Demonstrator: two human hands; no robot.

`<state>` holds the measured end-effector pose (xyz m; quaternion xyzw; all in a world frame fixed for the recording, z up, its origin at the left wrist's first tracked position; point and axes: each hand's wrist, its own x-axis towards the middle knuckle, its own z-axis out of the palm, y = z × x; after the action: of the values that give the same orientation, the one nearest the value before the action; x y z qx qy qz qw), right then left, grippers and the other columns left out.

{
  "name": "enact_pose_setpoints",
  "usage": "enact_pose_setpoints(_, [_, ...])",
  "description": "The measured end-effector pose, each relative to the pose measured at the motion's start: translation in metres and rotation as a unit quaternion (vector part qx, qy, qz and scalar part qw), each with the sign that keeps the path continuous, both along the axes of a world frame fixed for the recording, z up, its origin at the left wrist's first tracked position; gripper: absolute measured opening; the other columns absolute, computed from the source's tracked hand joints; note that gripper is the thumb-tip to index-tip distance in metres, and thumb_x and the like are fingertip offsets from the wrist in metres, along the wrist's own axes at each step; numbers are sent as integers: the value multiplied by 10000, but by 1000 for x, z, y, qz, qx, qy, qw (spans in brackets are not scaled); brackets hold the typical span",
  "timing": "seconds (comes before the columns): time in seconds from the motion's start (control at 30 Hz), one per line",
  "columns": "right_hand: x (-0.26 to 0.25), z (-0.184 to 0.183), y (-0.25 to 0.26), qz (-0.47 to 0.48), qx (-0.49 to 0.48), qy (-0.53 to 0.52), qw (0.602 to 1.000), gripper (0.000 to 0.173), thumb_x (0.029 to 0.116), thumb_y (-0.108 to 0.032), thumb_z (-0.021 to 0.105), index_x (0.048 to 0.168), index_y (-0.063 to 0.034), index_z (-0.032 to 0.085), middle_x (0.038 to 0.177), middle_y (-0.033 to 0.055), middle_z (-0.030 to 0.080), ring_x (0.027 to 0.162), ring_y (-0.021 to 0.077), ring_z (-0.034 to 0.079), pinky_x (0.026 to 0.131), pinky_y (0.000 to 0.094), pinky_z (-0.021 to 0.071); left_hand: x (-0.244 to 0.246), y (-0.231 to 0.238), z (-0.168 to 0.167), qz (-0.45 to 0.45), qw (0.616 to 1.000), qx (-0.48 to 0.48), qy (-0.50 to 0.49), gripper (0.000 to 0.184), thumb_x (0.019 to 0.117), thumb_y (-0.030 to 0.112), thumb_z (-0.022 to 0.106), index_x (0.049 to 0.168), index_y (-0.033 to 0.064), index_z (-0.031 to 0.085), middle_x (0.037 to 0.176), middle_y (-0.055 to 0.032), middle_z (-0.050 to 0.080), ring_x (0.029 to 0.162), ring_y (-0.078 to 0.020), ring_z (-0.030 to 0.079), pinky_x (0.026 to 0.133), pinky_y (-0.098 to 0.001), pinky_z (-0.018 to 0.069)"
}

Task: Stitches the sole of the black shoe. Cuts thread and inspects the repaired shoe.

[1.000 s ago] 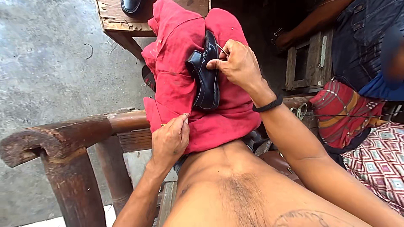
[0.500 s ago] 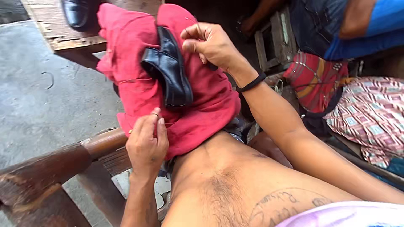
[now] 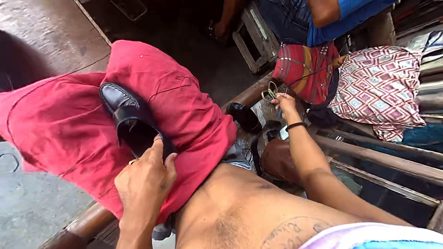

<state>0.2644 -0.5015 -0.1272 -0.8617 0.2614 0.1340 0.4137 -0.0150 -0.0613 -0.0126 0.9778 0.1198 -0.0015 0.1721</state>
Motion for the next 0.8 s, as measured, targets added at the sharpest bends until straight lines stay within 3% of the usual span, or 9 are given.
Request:
enact_pose_setpoints(0.1, [-5, -29, 7, -126, 99, -12, 987, 340, 1107, -252, 443, 1380, -84, 557, 909, 64, 673, 568, 98, 547, 514, 253, 462, 7, -6, 3, -10, 999, 29, 17, 495, 947, 347, 563, 1308, 24, 671, 858, -212, 728, 675, -442, 690, 541, -604, 473])
enact_pose_setpoints(0.17, [-6, -41, 17, -198, 127, -35, 971, 311, 1092, -298, 480, 1268, -71, 598, 854, 43, 681, 541, 87, 550, 483, 239, 457, 7, -8, 5, -7, 999, 33, 34, 468, 933, 327, 582, 1269, 19, 686, 848, -209, 723, 669, -437, 689, 530, -597, 473])
enact_pose_setpoints(0.2, [-4, -43, 21, -210, 131, -36, 968, 351, 1087, -362, 477, 1234, -68, 600, 867, 32, 688, 556, 82, 560, 495, 239, 463, 8, -9, 3, -3, 999, 31, 38, 449, 928, 319, 603, 1247, 16, 693, 855, -209, 726, 678, -436, 696, 534, -600, 486])
enact_pose_setpoints(0.3, [3, -40, 13, -190, 182, -11, 965, 512, 1075, -526, 406, 1338, -104, 526, 960, 24, 626, 680, 100, 551, 622, 277, 483, 9, -15, -5, 14, 998, 2, 55, 416, 952, 309, 657, 1248, 18, 685, 922, -199, 738, 751, -417, 720, 614, -593, 547])
enact_pose_setpoints(0.4, [26, -54, 9, -261, 246, -24, 933, 389, 1090, -502, 363, 1089, -134, 488, 730, -11, 527, 518, 73, 486, 495, 235, 471, 0, -12, -9, 25, 999, -20, 39, 442, 988, 380, 617, 1283, 58, 682, 927, -148, 734, 753, -343, 721, 614, -530, 564])
enact_pose_setpoints(0.5, [29, -53, 12, -298, 257, -7, 919, 375, 1090, -506, 379, 1007, -155, 482, 683, -25, 520, 479, 41, 495, 464, 190, 474, -19, 0, -4, 30, 997, -73, -4, 464, 1028, 406, 556, 1367, 102, 640, 1159, -107, 703, 928, -276, 716, 711, -466, 582])
enact_pose_setpoints(0.6, [25, -51, 18, -311, 240, -1, 919, 375, 1092, -498, 379, 999, -152, 491, 690, -20, 537, 488, 43, 516, 469, 183, 479, -47, 16, 2, 54, 985, -159, -47, 405, 1045, 382, 551, 1342, 126, 657, 1353, -70, 638, 1147, -213, 671, 852, -439, 592])
enact_pose_setpoints(0.73, [27, -55, 28, -307, 217, -27, 926, 341, 1111, -442, 337, 1039, -142, 481, 721, -11, 536, 510, 45, 509, 489, 186, 476, -69, 30, -5, 113, 976, -171, -70, 368, 1037, 343, 571, 1282, 89, 679, 1315, -83, 638, 984, -201, 673, 757, -399, 580])
enact_pose_setpoints(0.8, [26, -54, 31, -304, 202, -27, 931, 318, 1111, -423, 343, 1036, -145, 479, 737, -8, 534, 521, 53, 505, 502, 195, 473, -61, 32, -5, 124, 979, -145, -75, 360, 1036, 322, 574, 1291, 87, 669, 1317, -87, 651, 1073, -232, 691, 791, -430, 599])
